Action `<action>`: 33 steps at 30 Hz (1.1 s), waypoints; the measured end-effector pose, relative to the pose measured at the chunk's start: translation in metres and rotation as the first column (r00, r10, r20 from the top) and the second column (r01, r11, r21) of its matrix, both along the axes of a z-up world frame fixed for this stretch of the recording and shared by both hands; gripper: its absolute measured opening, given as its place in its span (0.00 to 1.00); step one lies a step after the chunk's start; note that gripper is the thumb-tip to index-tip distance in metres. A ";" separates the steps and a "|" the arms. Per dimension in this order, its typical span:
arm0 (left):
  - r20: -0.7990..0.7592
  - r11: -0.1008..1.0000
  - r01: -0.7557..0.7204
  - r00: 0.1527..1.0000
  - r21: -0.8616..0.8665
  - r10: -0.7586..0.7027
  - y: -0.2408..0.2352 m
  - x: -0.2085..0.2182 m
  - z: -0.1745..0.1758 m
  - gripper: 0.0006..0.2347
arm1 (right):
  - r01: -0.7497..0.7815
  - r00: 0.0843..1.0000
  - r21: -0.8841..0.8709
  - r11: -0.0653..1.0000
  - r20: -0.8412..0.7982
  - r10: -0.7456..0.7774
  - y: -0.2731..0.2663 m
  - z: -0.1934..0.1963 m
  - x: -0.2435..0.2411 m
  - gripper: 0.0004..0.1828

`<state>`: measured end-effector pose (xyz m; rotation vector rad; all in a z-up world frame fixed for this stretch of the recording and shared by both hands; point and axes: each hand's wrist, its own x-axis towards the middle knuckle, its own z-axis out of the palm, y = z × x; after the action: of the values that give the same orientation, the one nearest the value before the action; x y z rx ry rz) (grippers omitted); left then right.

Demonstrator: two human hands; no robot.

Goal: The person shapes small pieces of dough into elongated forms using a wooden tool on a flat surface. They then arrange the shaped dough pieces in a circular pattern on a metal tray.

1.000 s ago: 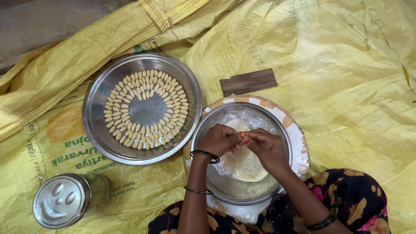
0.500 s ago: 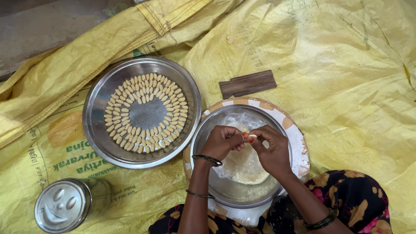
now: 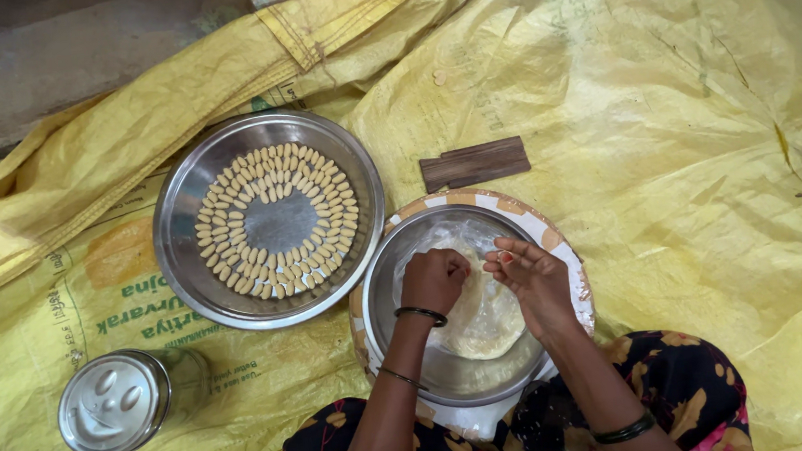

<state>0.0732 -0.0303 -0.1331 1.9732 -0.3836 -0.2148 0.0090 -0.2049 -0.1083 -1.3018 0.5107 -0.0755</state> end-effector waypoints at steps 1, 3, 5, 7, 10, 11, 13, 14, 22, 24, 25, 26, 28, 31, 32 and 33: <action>0.029 0.999 -0.028 0.999 0.019 0.027 -0.002 -0.001 -0.002 0.02 | -0.024 1.000 -0.005 1.000 -0.002 0.024 0.002 0.002 0.000 0.14; 0.073 0.992 -0.071 0.995 0.108 0.063 -0.005 -0.001 -0.007 0.02 | -0.070 0.998 -0.013 0.997 -0.008 0.069 0.007 0.004 -0.001 0.15; 0.145 0.983 -0.087 0.987 0.163 0.064 -0.008 -0.001 -0.011 0.04 | -0.097 0.995 -0.035 0.995 0.010 0.097 0.012 0.004 -0.001 0.16; 0.241 0.980 -0.074 0.970 0.187 0.027 -0.009 -0.003 -0.014 0.08 | -0.124 0.992 -0.031 0.992 0.027 0.125 0.015 0.004 -0.001 0.17; 0.215 0.984 -0.070 0.976 0.166 0.033 -0.008 -0.006 -0.012 0.10 | -0.165 0.985 0.020 0.986 0.047 0.164 0.018 0.005 0.000 0.18; 0.190 0.982 -0.058 0.982 0.181 0.023 -0.008 -0.006 -0.009 0.10 | -0.176 0.984 0.042 0.983 0.043 0.174 0.018 0.006 0.000 0.18; 0.140 0.977 -0.035 0.990 0.209 0.006 -0.006 -0.002 -0.004 0.10 | -0.191 0.980 0.050 0.980 0.058 0.188 0.020 0.005 0.001 0.16; 0.123 0.978 -0.030 0.992 0.205 0.005 -0.005 -0.001 -0.002 0.09 | -0.193 0.979 0.036 0.980 0.074 0.190 0.021 0.003 0.000 0.15; 0.113 0.986 -0.003 0.993 0.165 -0.016 0.001 0.006 -0.004 0.09 | -0.158 0.984 -0.214 0.964 0.045 0.171 0.020 -0.017 0.001 0.11; 0.103 0.985 0.008 0.994 0.173 -0.026 0.000 0.006 -0.001 0.10 | -0.159 0.986 -0.213 0.964 0.012 0.166 0.024 -0.012 0.000 0.12; 0.093 0.984 0.014 0.995 0.180 -0.032 0.000 0.006 0.000 0.11 | -0.165 0.986 -0.166 0.972 -0.012 0.166 0.026 -0.007 0.002 0.12; 0.078 0.981 0.020 0.996 0.192 -0.035 0.002 0.005 0.000 0.10 | -0.168 0.985 -0.114 0.979 -0.042 0.165 0.029 -0.003 0.004 0.12; 0.047 0.976 0.033 0.998 0.214 -0.044 0.004 0.007 0.001 0.08 | -0.180 0.982 0.020 0.983 -0.052 0.181 0.029 0.010 0.004 0.13; 0.054 0.978 0.029 0.998 0.204 -0.041 0.005 0.008 0.002 0.08 | -0.198 0.978 0.149 0.969 -0.033 0.205 0.030 0.026 0.005 0.15; 0.049 0.978 0.030 0.998 0.204 -0.041 0.005 0.008 0.001 0.08 | -0.192 0.978 0.118 0.974 -0.059 0.200 0.031 0.028 0.005 0.15; 0.044 0.978 0.031 0.998 0.205 -0.041 0.004 0.008 0.000 0.08 | -0.186 0.978 0.088 0.979 -0.083 0.193 0.031 0.029 0.004 0.14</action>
<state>0.0811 -0.0264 -0.1328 2.1776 -0.4435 -0.2375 0.0135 -0.1742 -0.0797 -1.2742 0.4603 0.1628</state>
